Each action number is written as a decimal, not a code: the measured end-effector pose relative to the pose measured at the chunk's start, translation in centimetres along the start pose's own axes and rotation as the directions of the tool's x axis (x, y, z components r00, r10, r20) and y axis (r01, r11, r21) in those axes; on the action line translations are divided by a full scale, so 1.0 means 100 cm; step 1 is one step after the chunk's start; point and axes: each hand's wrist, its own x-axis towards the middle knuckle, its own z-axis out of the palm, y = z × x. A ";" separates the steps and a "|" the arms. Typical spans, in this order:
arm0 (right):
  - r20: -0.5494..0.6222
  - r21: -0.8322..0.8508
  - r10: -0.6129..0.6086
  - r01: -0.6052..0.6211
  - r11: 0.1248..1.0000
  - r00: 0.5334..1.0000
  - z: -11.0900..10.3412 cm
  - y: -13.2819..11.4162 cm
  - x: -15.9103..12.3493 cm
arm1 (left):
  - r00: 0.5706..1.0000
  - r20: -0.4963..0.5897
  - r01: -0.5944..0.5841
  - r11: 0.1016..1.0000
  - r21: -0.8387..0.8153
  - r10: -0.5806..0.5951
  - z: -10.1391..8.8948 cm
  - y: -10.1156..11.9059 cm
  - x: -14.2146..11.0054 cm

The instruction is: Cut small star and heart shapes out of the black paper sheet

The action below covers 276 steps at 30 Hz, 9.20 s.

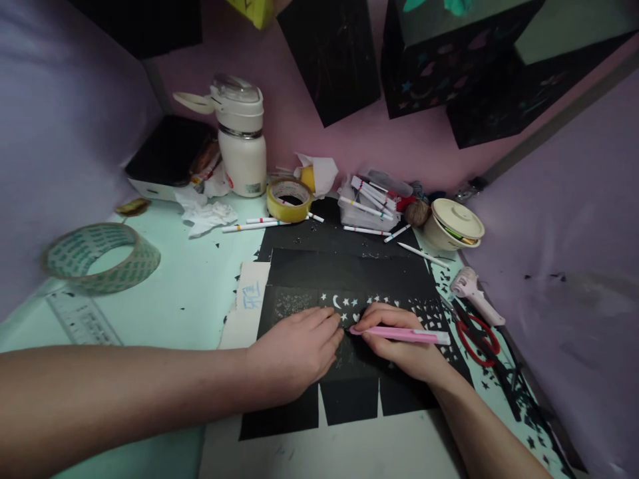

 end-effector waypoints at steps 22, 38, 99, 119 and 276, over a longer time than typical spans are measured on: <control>-0.009 -0.019 0.007 -0.007 1.000 1.000 0.002 -0.002 0.001 | 1.000 0.001 0.018 1.000 0.004 -0.018 0.003 0.001 -0.001; -0.035 -0.002 0.006 -0.006 1.000 0.999 0.002 -0.003 0.000 | 1.000 -0.009 0.001 1.000 0.016 0.000 0.005 0.001 -0.003; -0.474 -0.363 -0.010 -0.185 0.913 0.880 0.073 -0.021 -0.025 | 0.981 0.177 0.083 0.997 -0.006 -0.080 -0.002 0.003 -0.007; -0.551 -0.308 0.032 -0.239 0.921 0.834 0.081 -0.020 -0.025 | 0.978 0.186 0.095 0.995 0.010 -0.095 -0.004 0.003 -0.005; -0.592 -0.172 0.098 -0.245 0.954 0.800 0.076 -0.023 -0.021 | 0.988 0.132 0.089 0.995 -0.053 -0.081 -0.006 0.003 -0.005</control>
